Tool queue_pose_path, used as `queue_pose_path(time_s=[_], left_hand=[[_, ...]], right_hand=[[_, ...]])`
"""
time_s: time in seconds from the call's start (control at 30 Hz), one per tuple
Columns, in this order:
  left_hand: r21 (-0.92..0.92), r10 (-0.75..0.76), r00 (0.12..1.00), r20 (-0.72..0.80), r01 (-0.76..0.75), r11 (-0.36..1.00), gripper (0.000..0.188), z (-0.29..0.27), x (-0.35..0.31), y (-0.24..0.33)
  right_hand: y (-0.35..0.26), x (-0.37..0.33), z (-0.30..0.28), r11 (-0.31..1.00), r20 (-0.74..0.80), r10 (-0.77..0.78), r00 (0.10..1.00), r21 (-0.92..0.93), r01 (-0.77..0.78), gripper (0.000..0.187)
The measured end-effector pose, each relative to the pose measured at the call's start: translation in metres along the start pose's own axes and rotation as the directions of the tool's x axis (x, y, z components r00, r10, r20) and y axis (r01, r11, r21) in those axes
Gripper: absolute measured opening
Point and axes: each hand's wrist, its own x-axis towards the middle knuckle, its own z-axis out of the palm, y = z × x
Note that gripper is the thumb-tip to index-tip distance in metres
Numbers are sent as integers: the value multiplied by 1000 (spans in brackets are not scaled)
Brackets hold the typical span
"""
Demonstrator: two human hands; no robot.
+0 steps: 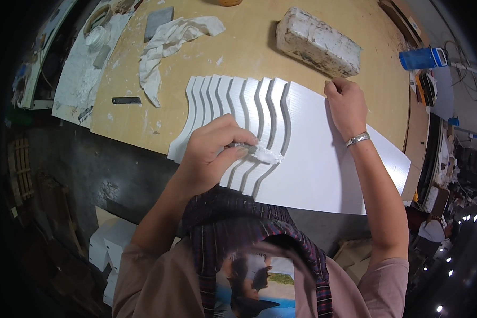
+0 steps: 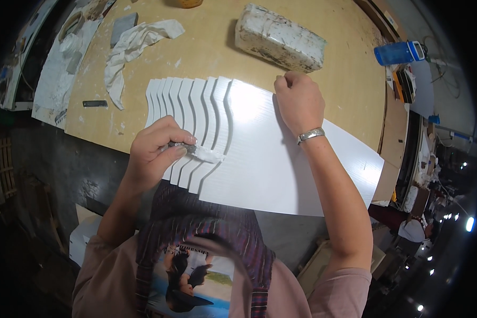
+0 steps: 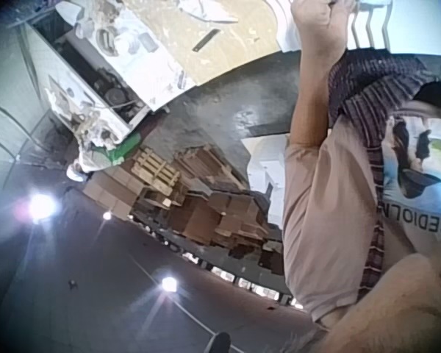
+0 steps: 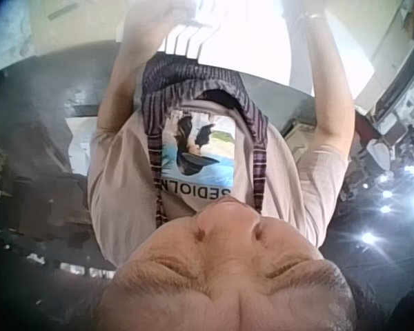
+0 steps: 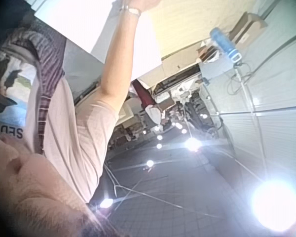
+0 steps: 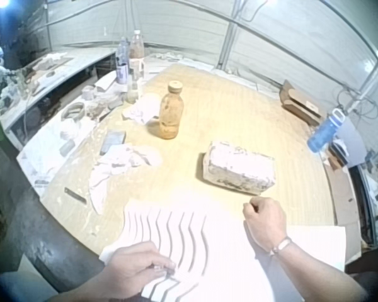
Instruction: The person applies white filler paste into the grooves of a curved furniture panel using a metal putty knife and removes excess paste with a white cloth.
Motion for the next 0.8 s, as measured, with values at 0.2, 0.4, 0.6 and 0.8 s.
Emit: queue_pose_path(time_s=[0.2,0.4,0.6,0.8], left_hand=[[-54,-42,999,16,42,998,22,2,-2,-8],[-68,-30,1000,5,30,997,22,1,-1,-9],[-48,33,999,-34,-35,998,22,3,4,-4],[-14,69,996,-47,-70,997,22,3,8,-4]], right_hand=[[-3,0,0,1000,9,17,1000,-9,-17,31],[-2,-1,-1,1000,-4,-10,1000,-13,9,31],[-3,0,-1,1000,3,7,1000,-17,-7,30],[-2,1,-2,999,12,16,1000,-28,-16,31]])
